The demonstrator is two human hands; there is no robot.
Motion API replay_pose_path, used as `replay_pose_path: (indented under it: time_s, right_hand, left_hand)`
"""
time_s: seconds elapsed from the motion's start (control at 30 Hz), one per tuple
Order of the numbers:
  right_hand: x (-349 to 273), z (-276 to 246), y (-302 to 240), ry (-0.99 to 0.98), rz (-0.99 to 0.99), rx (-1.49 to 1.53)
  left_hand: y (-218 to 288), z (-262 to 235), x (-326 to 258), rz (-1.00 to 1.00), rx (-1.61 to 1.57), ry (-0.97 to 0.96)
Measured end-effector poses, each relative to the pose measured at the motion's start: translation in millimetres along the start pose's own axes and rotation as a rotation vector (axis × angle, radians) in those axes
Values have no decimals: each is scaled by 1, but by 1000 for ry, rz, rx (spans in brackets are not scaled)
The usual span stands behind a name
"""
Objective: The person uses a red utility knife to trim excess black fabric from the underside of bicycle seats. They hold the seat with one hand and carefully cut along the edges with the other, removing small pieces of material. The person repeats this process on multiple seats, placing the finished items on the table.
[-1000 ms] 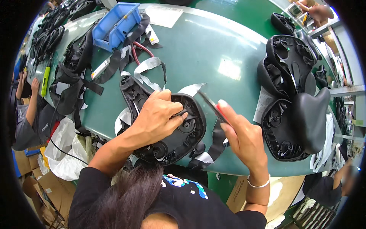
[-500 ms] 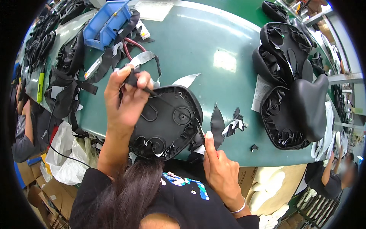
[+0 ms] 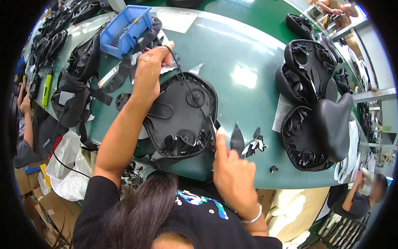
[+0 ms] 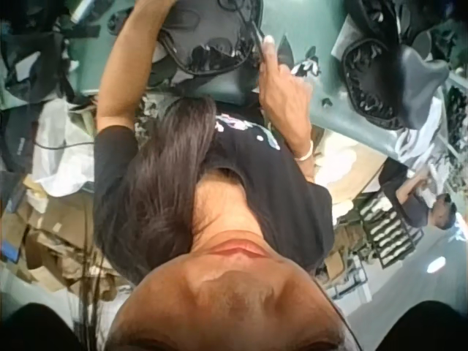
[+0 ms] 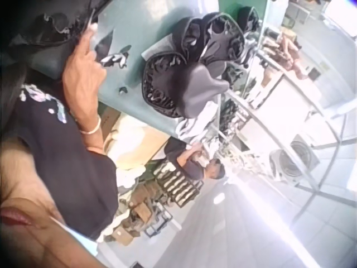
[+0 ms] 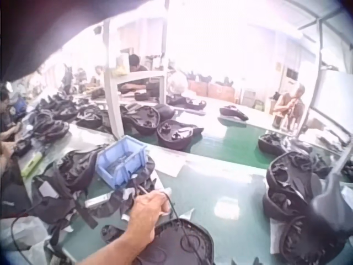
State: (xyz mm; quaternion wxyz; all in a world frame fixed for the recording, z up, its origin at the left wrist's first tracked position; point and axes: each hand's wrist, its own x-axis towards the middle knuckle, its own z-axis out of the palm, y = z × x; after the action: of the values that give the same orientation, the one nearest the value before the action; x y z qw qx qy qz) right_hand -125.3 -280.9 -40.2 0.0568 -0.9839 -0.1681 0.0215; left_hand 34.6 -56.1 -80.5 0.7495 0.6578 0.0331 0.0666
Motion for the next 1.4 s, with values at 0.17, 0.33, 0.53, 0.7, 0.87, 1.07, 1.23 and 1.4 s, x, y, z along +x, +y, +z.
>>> replay_pose_path:
  time_s: [0.17,0.33,0.53,0.7,0.87,1.07,1.23,1.4]
  right_hand:
    - [76,-29,66,8,-206,-138]
    - [117,-36,89,-18,-601,-114]
    - [53,-48,95,-161,-328,-112]
    - [22,-47,60,-171,-154,-114]
    - [60,-56,64,-211,-261,5]
    - [72,-52,52,-236,-377,-131]
    - [8,-40,32,-233,-94,52]
    - [-47,-11,0,-194,466,703]
  left_hand:
    - [9,-13,-62,-339,-715,-42]
    - [45,-47,-112,123,-112,-544]
    - [110,-110,-62,528,-321,-50]
    - [73,-113,-11,-21,-469,-435]
    - [29,2,-10,492,1241,-809]
    - [16,16,0,-152,-326,-643]
    - [68,2,25,145,-603,-108]
    - [85,-15,-3,387,-594,-69]
